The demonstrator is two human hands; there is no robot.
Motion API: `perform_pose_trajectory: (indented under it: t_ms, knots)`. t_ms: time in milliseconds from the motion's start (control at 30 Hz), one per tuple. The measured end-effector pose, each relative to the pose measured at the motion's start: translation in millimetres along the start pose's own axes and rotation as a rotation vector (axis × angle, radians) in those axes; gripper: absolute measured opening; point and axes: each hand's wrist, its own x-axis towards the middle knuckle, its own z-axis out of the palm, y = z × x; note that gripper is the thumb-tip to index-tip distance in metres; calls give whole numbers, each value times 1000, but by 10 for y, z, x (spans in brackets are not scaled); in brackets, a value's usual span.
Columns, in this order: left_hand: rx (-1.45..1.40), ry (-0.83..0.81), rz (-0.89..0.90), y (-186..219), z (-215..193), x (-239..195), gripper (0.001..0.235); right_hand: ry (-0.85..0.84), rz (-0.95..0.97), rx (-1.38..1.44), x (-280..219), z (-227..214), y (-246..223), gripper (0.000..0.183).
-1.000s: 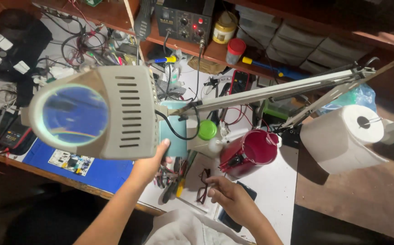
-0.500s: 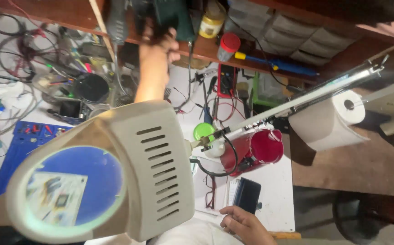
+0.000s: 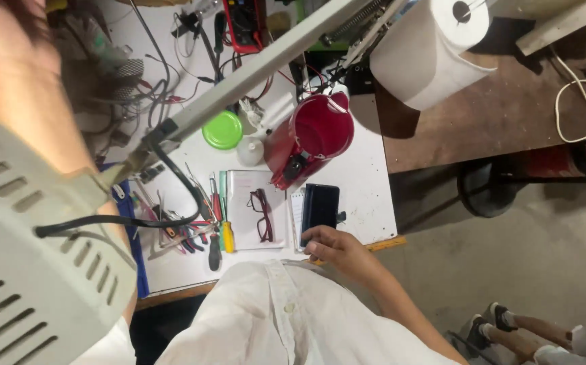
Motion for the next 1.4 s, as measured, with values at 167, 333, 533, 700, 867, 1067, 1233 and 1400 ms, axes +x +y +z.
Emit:
perform_pose_trajectory:
  t_ms: [167,333,533,700,867,1067,1233,1400]
  knots:
    - [218,34,-57,29,180,-924,58,1,-45,-36,113,-288,121,42]
    - [564,-103,-136,-1,704,-2599,44,-27,-87,-4,288,-641,368,42]
    - [938,-243,-227,-103,1265,-3615,43,-43,-150,3,358,-1007,509,42]
    - [1248,-394,-144,-438,1649,-3684,74,-39,-199,-14,326,-1235,593,41]
    - [1419,-264,-334,-675,1902,-3618,81,17,-145,-19,152,-1408,657,40]
    - [1318,-176,-378,-840,1819,-3472,55,79,-122,17,30,-1570,1069,42]
    - [1285,-218,-367,-838,1877,-3504,57,151,-87,82,-251,-1498,1391,42]
    - [1295,-261,-244,-980,1945,-3431,56,107,-80,191,-417,-1456,1756,37]
